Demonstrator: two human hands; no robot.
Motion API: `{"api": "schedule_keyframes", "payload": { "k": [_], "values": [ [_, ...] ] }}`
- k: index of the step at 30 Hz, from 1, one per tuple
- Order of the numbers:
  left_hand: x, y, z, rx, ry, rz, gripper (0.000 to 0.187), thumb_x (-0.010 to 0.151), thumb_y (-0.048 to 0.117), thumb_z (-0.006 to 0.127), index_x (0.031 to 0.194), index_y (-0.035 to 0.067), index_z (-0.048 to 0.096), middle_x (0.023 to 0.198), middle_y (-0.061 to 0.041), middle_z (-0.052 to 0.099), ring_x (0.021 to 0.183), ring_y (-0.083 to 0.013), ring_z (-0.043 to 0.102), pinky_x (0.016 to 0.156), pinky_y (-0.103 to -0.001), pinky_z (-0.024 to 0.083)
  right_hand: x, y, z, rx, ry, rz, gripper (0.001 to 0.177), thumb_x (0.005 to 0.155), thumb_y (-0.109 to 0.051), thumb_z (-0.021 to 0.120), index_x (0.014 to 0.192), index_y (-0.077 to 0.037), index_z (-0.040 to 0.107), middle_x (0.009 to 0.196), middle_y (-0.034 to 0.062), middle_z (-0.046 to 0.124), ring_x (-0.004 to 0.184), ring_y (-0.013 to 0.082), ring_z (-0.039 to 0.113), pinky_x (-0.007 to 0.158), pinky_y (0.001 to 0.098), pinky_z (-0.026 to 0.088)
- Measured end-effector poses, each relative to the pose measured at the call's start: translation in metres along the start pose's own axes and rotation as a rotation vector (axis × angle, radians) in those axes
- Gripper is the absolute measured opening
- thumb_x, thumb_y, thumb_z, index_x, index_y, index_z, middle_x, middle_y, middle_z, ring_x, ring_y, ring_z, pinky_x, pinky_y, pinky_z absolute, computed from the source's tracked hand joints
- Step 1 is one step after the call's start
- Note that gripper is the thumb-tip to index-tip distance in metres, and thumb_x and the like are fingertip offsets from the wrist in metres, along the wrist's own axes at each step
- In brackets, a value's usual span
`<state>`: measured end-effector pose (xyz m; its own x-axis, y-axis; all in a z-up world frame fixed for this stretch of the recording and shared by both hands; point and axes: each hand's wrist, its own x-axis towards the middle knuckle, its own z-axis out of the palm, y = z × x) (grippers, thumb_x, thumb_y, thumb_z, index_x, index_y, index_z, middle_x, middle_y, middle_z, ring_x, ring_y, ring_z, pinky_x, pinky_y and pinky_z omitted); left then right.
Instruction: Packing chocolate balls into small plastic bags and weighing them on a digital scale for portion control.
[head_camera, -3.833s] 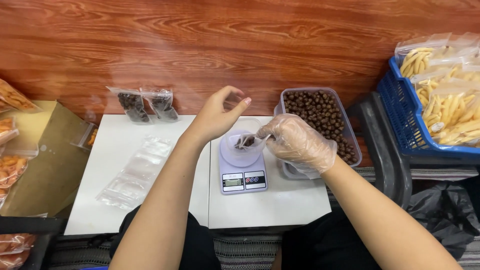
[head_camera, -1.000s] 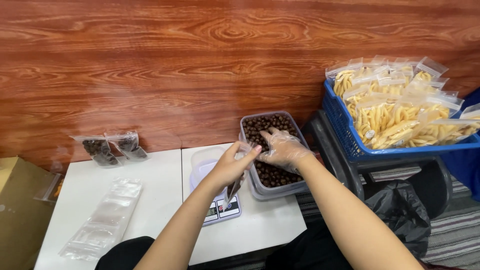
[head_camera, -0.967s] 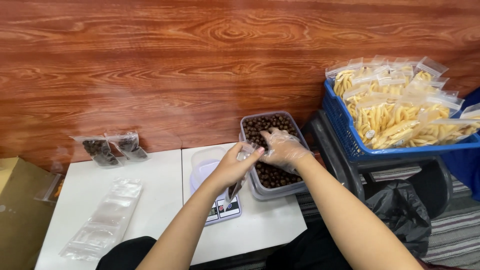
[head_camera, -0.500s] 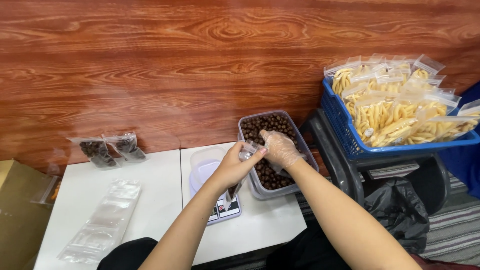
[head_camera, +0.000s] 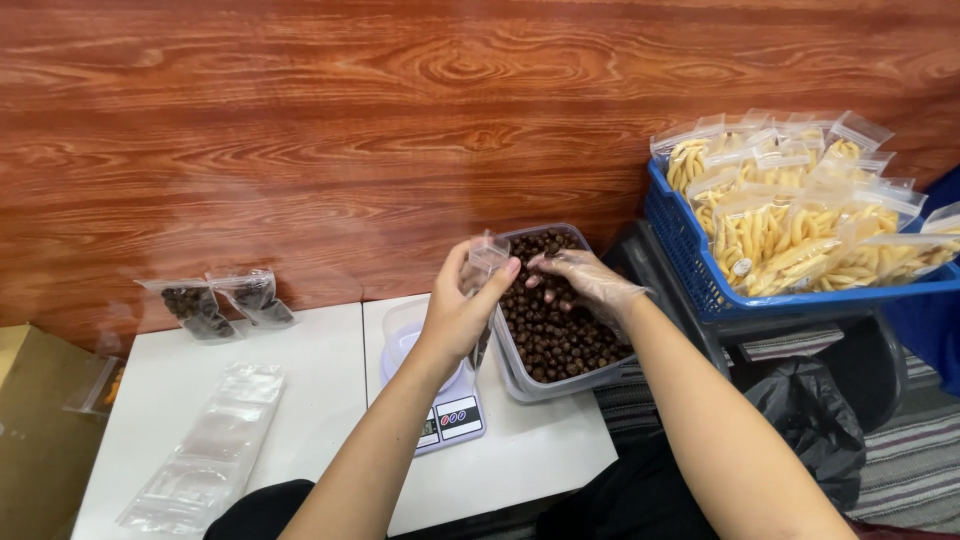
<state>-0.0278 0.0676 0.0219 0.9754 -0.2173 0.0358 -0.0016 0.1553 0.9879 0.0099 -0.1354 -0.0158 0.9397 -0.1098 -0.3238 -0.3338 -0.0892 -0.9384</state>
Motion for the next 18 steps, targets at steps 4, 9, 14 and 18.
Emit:
{"api": "schedule_keyframes", "payload": {
  "k": [4,9,14,18],
  "values": [
    [0.023,-0.012,0.008,-0.143,0.028,0.073,0.074,0.086,0.043,0.078,0.143,0.005,0.05,0.13,-0.029,0.063,0.124,-0.0367,0.062,0.105,-0.047,0.049,0.018,0.01,-0.023,0.106,-0.094,0.091,0.03,0.086,-0.015,0.067,0.114,-0.003,0.07,0.097,0.0166,0.075,0.071,0.0228,0.072,0.05,0.0284,0.055],
    [0.03,-0.02,0.03,-0.168,0.07,0.253,0.062,0.086,0.029,0.082,0.136,0.006,0.052,0.117,-0.019,0.07,0.114,-0.0252,0.065,0.102,-0.042,0.052,0.059,0.038,-0.034,0.325,-0.14,0.218,0.027,0.085,-0.032,0.078,0.104,-0.017,0.067,0.089,0.0084,0.073,0.075,0.0269,0.073,0.064,0.04,0.06],
    [0.041,-0.039,0.045,-0.07,0.175,0.275,0.05,0.082,0.031,0.086,0.121,0.011,0.061,0.108,-0.01,0.074,0.108,-0.0197,0.07,0.096,-0.035,0.056,0.063,0.032,-0.023,0.405,-0.02,0.269,0.039,0.087,-0.051,0.073,0.093,-0.016,0.059,0.08,0.0039,0.062,0.071,0.0221,0.064,0.064,0.0369,0.052],
    [0.048,-0.043,0.053,-0.086,0.227,0.264,0.057,0.083,0.032,0.085,0.126,0.009,0.057,0.122,-0.012,0.067,0.114,-0.0263,0.068,0.098,-0.035,0.057,0.076,0.037,-0.022,0.412,0.066,0.264,0.04,0.091,-0.046,0.065,0.071,-0.013,0.055,0.066,0.0,0.056,0.06,0.0128,0.056,0.048,0.0245,0.044]
  ]
}}
